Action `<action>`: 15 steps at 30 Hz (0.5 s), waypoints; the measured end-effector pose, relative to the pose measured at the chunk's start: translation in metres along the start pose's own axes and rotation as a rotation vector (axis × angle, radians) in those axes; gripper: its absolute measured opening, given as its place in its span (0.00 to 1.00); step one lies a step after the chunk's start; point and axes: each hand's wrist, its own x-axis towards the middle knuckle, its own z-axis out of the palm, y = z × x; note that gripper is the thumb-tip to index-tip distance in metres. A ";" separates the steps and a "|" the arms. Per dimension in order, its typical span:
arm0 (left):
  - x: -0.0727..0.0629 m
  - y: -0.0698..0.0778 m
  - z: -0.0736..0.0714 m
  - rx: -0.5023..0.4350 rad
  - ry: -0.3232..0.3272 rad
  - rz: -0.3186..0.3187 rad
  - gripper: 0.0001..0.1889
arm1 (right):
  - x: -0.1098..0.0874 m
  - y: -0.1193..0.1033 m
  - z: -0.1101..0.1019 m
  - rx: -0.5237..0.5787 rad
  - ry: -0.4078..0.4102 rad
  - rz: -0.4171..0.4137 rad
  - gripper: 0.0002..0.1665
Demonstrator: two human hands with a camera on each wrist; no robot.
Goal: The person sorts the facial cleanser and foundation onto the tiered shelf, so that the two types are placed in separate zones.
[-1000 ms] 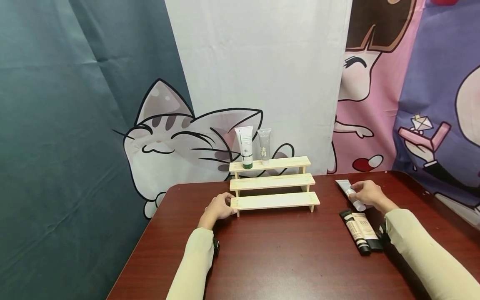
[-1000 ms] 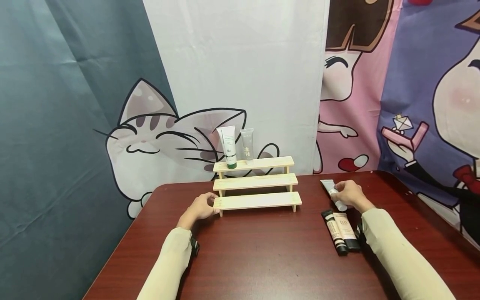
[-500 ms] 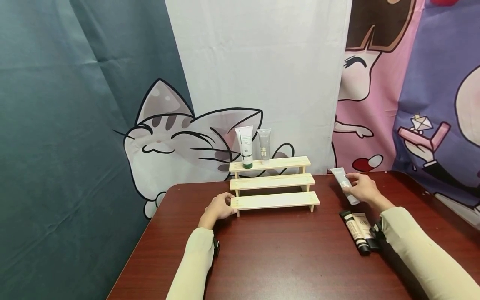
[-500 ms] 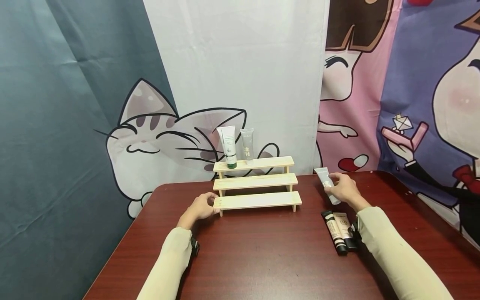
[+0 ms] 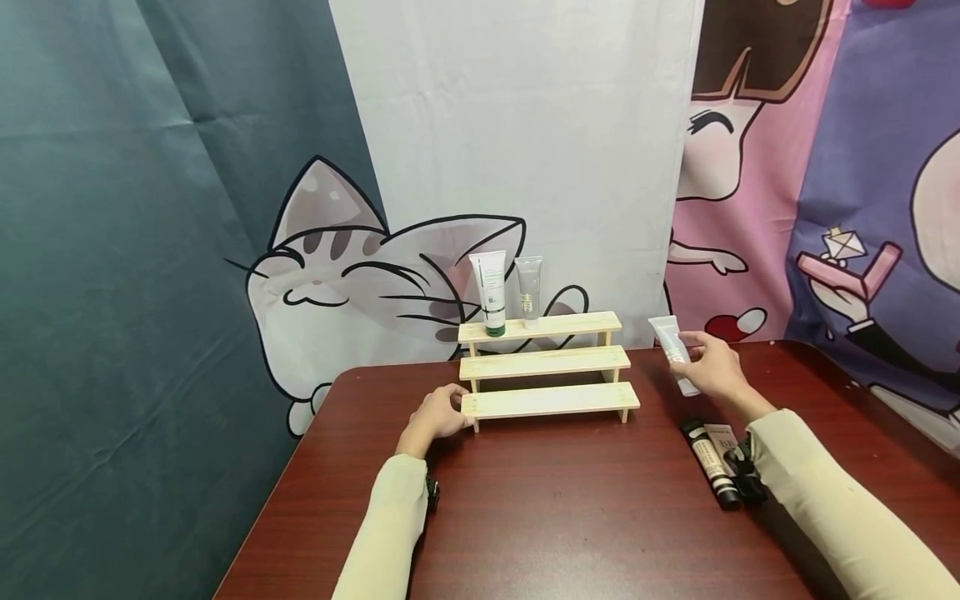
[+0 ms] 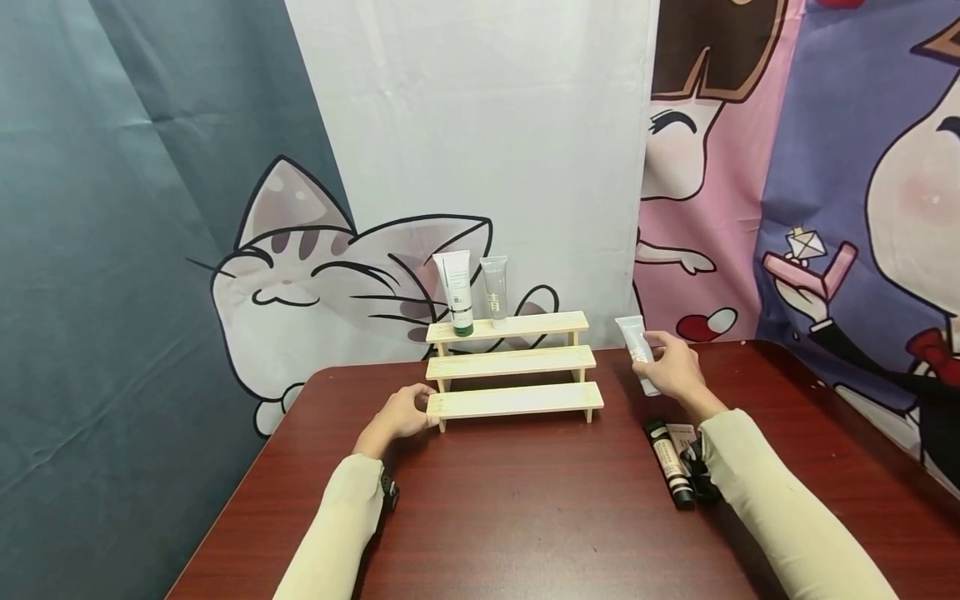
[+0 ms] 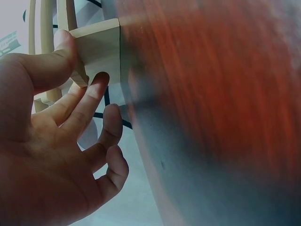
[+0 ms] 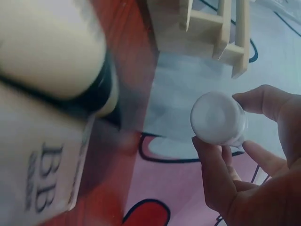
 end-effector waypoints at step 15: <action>0.000 0.001 0.000 0.003 0.007 0.006 0.25 | 0.004 -0.032 0.011 0.061 0.131 -0.014 0.39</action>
